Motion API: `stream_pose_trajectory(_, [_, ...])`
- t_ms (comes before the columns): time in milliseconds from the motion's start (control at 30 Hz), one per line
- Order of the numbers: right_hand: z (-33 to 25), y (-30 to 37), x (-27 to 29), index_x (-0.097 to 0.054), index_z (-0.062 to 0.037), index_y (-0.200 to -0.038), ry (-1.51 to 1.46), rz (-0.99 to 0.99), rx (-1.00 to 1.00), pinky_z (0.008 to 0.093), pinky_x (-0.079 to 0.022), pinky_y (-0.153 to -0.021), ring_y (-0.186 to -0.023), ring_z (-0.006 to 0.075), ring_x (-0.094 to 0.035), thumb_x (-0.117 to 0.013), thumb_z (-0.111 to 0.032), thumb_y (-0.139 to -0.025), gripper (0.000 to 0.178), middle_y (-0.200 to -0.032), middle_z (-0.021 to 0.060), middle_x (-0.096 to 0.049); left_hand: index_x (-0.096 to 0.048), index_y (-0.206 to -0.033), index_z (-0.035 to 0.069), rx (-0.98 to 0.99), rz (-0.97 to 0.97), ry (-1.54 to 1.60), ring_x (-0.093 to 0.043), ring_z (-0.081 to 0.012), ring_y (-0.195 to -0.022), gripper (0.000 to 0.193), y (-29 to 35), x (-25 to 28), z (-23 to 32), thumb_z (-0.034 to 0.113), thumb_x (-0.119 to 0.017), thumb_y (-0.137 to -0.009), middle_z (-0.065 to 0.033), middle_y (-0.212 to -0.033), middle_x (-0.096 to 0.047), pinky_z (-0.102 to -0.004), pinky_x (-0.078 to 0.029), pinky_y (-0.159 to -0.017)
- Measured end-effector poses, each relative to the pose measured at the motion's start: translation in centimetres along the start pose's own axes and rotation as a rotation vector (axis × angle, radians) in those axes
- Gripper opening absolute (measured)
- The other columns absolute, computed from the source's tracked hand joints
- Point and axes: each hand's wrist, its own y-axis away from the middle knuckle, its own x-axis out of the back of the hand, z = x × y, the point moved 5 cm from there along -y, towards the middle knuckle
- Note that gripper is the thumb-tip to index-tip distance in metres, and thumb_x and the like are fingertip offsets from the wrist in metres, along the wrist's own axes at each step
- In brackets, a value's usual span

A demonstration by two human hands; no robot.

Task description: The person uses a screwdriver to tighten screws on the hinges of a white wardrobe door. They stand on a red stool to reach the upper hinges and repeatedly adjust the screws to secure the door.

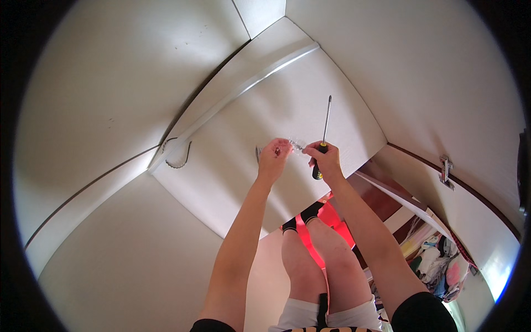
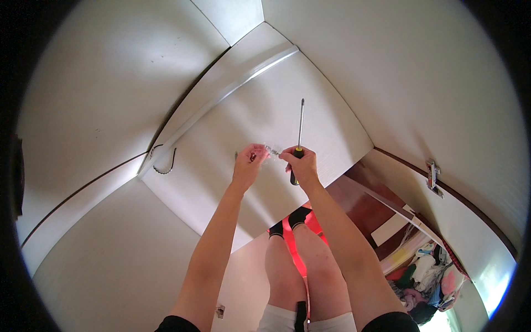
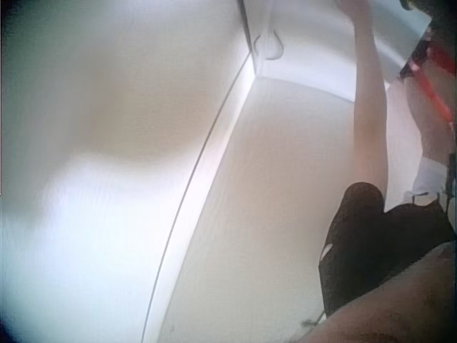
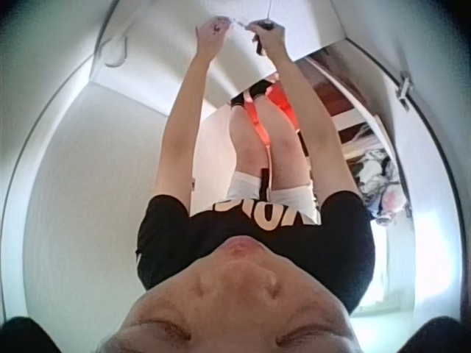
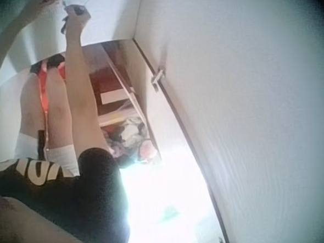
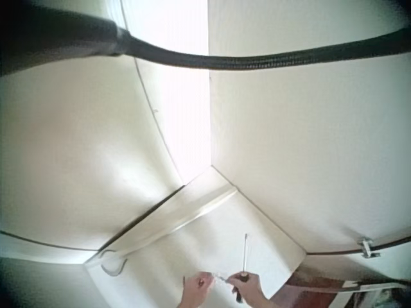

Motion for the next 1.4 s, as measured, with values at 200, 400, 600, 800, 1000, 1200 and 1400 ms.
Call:
stream_pose_trajectory(200, [-1.3,1.2,-1.2,-0.064,0.0030,-0.081,-0.031,-0.078,0.002,0.0246,-0.044,-0.046,-0.049,0.0116,-0.054,-0.072,-0.007,-0.075,0.014,-0.070,0.0072,-0.064,-0.063,-0.097,0.003,0.097,-0.027,0.193,-0.057,-0.0073,-0.078,0.018,0.3,-0.3,-0.2,0.020,-0.065,-0.090,-0.0014,-0.085,-0.063,-0.0220,-0.042,-0.068])
stream_pose_trajectory(400, [-0.9,0.9,-1.4,-0.064,0.0019,-0.082,-0.092,-0.125,-0.053,0.0251,-0.045,-0.047,-0.051,0.0122,-0.055,-0.073,-0.008,-0.075,0.014,-0.070,0.0076,-0.064,-0.065,-0.099,0.004,0.074,0.019,0.340,-0.048,-0.0047,-0.071,0.018,1.5,-2.3,0.5,0.019,-0.065,-0.089,0.0021,-0.085,-0.062,-0.0205,-0.037,-0.064])
stream_pose_trajectory(600, [-1.0,1.1,-2.0,-0.064,0.0012,-0.081,-0.043,-0.167,-0.093,0.0255,-0.046,-0.049,-0.052,0.0133,-0.056,-0.072,-0.005,-0.075,0.012,-0.070,0.0083,-0.064,-0.067,-0.099,0.008,0.226,0.117,0.481,-0.046,-0.0032,-0.071,0.016,1.9,-1.4,-1.7,0.019,-0.066,-0.088,0.0057,-0.085,-0.060,-0.0199,-0.036,-0.063])
stream_pose_trajectory(800, [-0.6,1.3,-1.3,-0.064,0.0014,-0.080,0.001,-0.129,-0.077,0.0256,-0.045,-0.048,-0.050,0.0135,-0.056,-0.072,-0.006,-0.075,0.012,-0.068,0.0083,-0.063,-0.067,-0.097,0.009,0.257,0.164,0.683,-0.046,-0.0029,-0.072,0.012,2.0,-2.4,-1.4,0.018,-0.065,-0.090,0.0053,-0.086,-0.059,-0.0192,-0.039,-0.061])
stream_pose_trajectory(1000, [-0.1,0.9,-0.1,-0.065,0.0019,-0.079,0.092,0.006,-0.014,0.0258,-0.046,-0.047,-0.050,0.0130,-0.055,-0.070,-0.005,-0.075,0.009,-0.068,0.0077,-0.063,-0.068,-0.102,0.005,0.199,0.150,0.439,-0.049,-0.0030,-0.074,0.020,1.0,-1.0,-2.8,0.021,-0.065,-0.090,0.0026,-0.090,-0.063,-0.0194,-0.038,-0.061])
stream_pose_trajectory(1200, [1.7,-1.7,0.7,-0.066,0.0013,-0.083,0.207,0.046,0.012,0.0248,-0.049,-0.046,-0.056,0.0100,-0.057,-0.070,-0.008,-0.075,0.013,-0.071,0.0057,-0.064,-0.069,-0.108,0.004,0.140,0.221,0.163,-0.053,-0.0043,-0.074,0.026,1.2,0.4,-1.9,0.022,-0.067,-0.088,0.0007,-0.089,-0.066,-0.0200,-0.036,-0.060])
stream_pose_trajectory(1400, [-0.2,0.8,2.5,-0.057,-0.0054,-0.118,0.988,0.280,0.533,0.0359,-0.053,-0.066,-0.068,0.0284,-0.065,-0.071,-0.019,-0.078,0.044,-0.086,0.0148,-0.067,-0.069,-0.106,0.000,0.085,0.187,0.159,-0.052,-0.0040,-0.070,0.022,4.2,0.2,3.2,0.014,-0.065,-0.089,0.0006,-0.082,-0.065,-0.0175,-0.038,-0.062])
